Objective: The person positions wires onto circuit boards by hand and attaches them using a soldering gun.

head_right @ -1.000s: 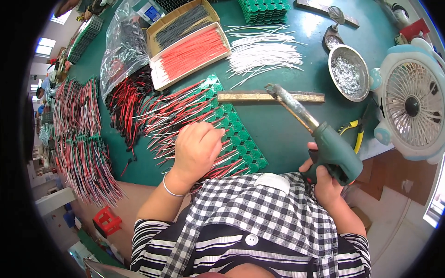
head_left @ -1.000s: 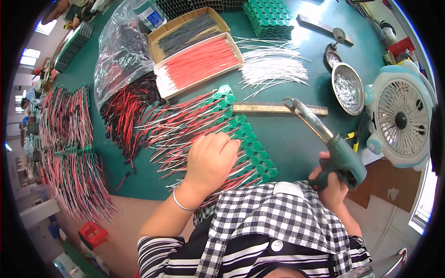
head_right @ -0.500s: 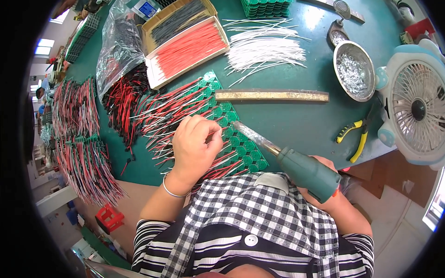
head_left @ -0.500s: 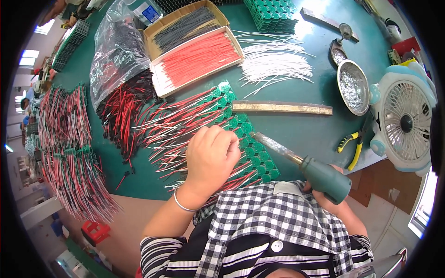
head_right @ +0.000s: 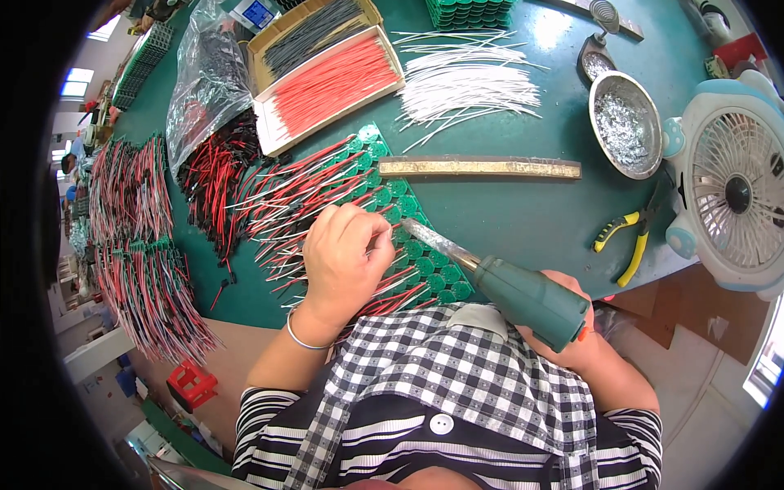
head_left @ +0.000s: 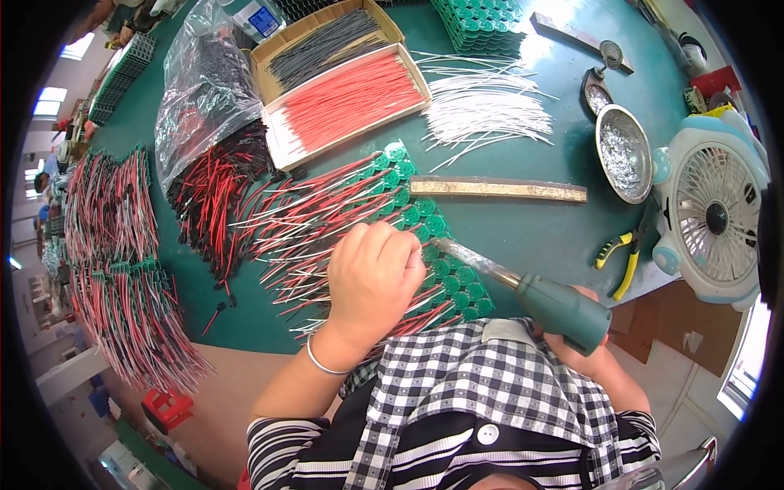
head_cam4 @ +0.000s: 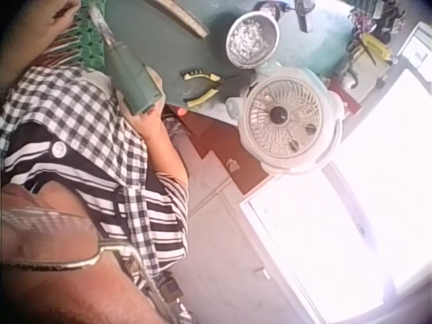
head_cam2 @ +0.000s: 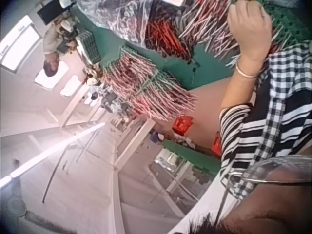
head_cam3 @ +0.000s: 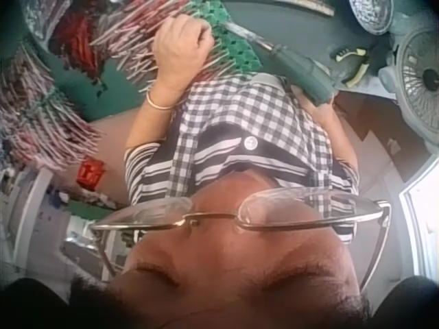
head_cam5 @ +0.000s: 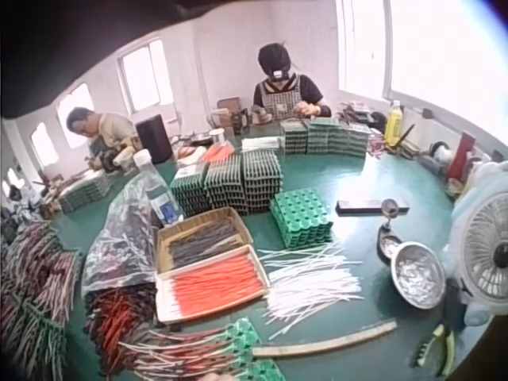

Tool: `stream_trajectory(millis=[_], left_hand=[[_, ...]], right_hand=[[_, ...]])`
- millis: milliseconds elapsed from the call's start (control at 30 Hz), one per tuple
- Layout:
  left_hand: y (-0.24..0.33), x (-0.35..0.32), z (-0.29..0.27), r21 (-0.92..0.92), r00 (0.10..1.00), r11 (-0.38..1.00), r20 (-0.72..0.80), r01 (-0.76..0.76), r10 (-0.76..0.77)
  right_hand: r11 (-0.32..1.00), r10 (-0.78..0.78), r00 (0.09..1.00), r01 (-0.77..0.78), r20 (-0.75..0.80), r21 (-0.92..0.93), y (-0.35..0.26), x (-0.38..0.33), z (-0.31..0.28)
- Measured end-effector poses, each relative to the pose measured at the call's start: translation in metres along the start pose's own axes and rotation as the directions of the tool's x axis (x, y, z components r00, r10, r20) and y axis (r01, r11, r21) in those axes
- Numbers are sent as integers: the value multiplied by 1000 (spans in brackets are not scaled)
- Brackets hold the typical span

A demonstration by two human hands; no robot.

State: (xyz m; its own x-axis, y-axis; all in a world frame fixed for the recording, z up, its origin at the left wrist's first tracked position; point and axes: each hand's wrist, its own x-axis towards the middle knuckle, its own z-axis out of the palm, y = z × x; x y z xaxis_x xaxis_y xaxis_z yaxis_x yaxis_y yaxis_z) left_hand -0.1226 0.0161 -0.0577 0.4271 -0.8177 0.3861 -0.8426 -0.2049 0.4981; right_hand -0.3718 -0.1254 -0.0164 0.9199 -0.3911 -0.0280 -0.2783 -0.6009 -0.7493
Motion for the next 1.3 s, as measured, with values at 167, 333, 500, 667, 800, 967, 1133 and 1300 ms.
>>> stream_trajectory(millis=[167, 333, 500, 667, 800, 967, 1133, 1300], left_hand=[[1, 1, 2, -1, 1000, 1000, -9, -5, 5], [0, 2, 3, -7, 1000, 1000, -15, -7, 7], [-3, -3, -2, 1, 1000, 1000, -1, 3, -3], [-3, -8, 1, -12, 999, 1000, -36, -18, 17], [-2, -12, -10, -21, 998, 999, -55, -25, 23], [-33, -9, -72, 221, 976, 971, -215, 86, -37], [-135, -8, -124, 246, 829, 836, -427, 491, -361], [-172, 21, -108, 333, 860, 810, -357, 483, -365]], right_hand=[[1000, -15, 1000, 14, 18, 17, -5, 7, -4], [988, -34, 999, 35, 10, -152, 10, -11, -6], [829, 344, 896, -150, -281, 538, 3, -15, 7], [901, 381, 427, 28, -820, 433, 9, 0, -13], [871, 448, 493, -54, -745, 488, 16, 3, -28], [937, 233, 630, 59, -741, 345, 23, -8, -18], [889, 294, 628, 96, -720, 447, 22, 1, -7], [822, 345, 651, 138, -676, 553, 16, 4, 1]])
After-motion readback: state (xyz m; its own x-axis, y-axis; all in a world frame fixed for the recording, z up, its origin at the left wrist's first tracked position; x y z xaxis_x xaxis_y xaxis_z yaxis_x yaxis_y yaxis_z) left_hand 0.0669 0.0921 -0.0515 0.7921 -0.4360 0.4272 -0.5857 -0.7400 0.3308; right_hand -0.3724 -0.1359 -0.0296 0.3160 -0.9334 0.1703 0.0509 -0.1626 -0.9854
